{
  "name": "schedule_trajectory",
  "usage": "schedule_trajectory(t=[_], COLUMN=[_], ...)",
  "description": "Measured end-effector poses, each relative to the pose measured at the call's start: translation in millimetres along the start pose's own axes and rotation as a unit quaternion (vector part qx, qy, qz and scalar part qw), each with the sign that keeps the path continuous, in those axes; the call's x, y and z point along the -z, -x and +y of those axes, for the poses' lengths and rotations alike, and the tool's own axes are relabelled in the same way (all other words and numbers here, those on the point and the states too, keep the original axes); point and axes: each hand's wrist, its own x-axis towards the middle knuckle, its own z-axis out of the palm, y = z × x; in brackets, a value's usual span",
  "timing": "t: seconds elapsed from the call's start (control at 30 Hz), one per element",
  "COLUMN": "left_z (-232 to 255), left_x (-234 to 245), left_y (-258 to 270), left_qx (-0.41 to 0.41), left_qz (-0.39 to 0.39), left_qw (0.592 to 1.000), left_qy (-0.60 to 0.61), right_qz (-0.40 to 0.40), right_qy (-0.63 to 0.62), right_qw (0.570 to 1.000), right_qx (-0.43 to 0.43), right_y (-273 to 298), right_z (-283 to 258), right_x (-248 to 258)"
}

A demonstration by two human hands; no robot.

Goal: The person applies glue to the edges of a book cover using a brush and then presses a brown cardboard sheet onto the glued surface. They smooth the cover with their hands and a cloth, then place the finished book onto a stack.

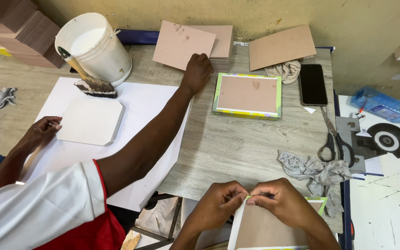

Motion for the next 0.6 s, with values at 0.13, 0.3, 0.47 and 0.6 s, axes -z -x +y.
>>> schedule_trajectory(t=[0.13, 0.3, 0.47, 0.6], left_z=[-7, -20, -18, -32], left_x=[-9, -9, -13, -19], left_y=[-5, -15, -15, -21], left_qx=[-0.026, -0.318, -0.24, -0.049], left_qz=[0.054, 0.147, 0.152, 0.134], left_qw=[0.996, 0.898, 0.95, 0.987], left_qy=[-0.062, -0.267, -0.128, 0.068], right_qz=[-0.021, 0.06, 0.048, 0.046], right_qy=[-0.011, -0.033, -0.041, -0.05], right_qw=[1.0, 0.998, 0.997, 0.996], right_qx=[0.016, 0.014, 0.043, 0.059], right_y=[0, 3, -1, -2], right_z=[0, -12, 1, 3], right_x=[-1, -1, -3, -5])
